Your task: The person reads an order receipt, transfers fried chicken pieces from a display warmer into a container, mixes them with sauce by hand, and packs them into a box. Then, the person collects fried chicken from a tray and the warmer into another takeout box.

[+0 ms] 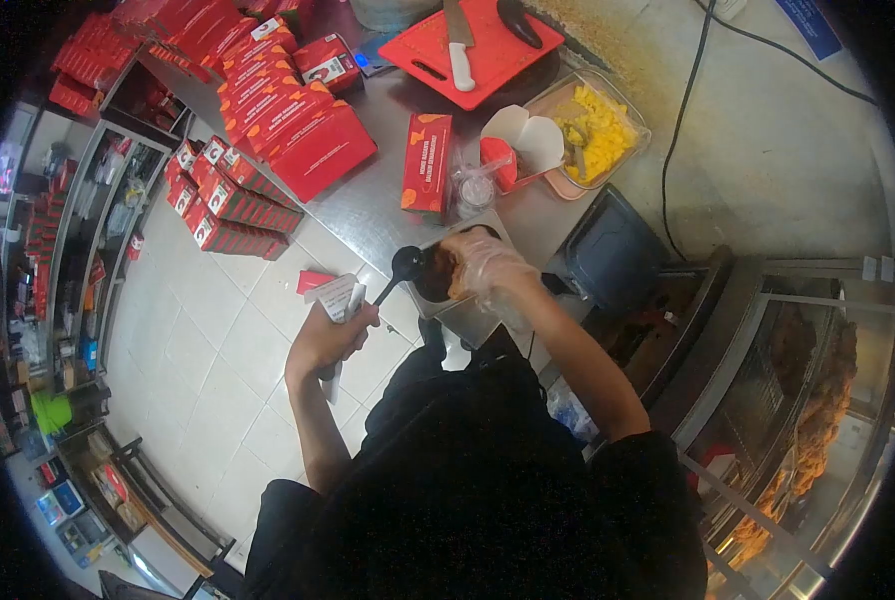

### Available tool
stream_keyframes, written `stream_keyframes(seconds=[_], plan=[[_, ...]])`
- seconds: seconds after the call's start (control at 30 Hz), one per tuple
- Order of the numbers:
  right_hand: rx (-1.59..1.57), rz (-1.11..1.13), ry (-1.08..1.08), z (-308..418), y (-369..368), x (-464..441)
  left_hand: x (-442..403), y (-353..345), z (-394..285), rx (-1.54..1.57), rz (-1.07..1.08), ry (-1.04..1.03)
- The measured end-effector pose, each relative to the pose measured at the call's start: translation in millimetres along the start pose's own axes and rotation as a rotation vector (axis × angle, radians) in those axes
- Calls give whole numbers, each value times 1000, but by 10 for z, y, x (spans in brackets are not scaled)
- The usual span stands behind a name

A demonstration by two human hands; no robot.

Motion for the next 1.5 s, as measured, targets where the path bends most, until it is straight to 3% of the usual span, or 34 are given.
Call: stream_keyframes(seconds=[0.07,0.17,0.27,0.37,0.47,0.53,0.6,0.7,0.8,1.03,1.23,1.33,1.43,1.5], plan=[[-289,-2,48,-173,-12,-56,-12,14,18,19,2,-18],[-238,-182,-55,31,309,179,-31,44,36,19,19,6],[-443,-132,-176,-8,236,125,-33,84,41,37,5,5],[-388,-203,-110,-58,201,117,-52,143,37,19,-11,11],[-140,-425,-97,-205,194,126,-53,192,27,18,-21,25],[-208,-273,-24,-512,-226,-79,-62,223,19,31,-27,25],[-60,-156,-61,-533,-489,-269,-77,250,16,39,-28,22],[361,73,-324,-562,-912,-720,-142,256,1,20,-11,21],[224,-214,-587,-386,-477,-404,-141,267,-19,22,-5,46],[387,-179,-149,-782,-1011,-738,-78,282,0,27,-7,33],[534,-57,177,-429,-751,-376,-50,298,-3,-9,25,60],[182,-56,-37,-377,-300,-259,-77,270,-6,-31,41,49],[219,-26,160,14,30,-63,-107,249,7,-42,59,36],[282,-229,183,5,134,24,-130,229,-4,-41,69,15]])
Point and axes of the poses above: each hand's wrist, its own x-axis away from the middle knuckle, its own y-axis out of the back of the hand, z = x × y, the point moved 9 cm from there along -x, towards the middle knuckle, and after that the axes turned 5 degrees about -y, right-handed, at the moved point
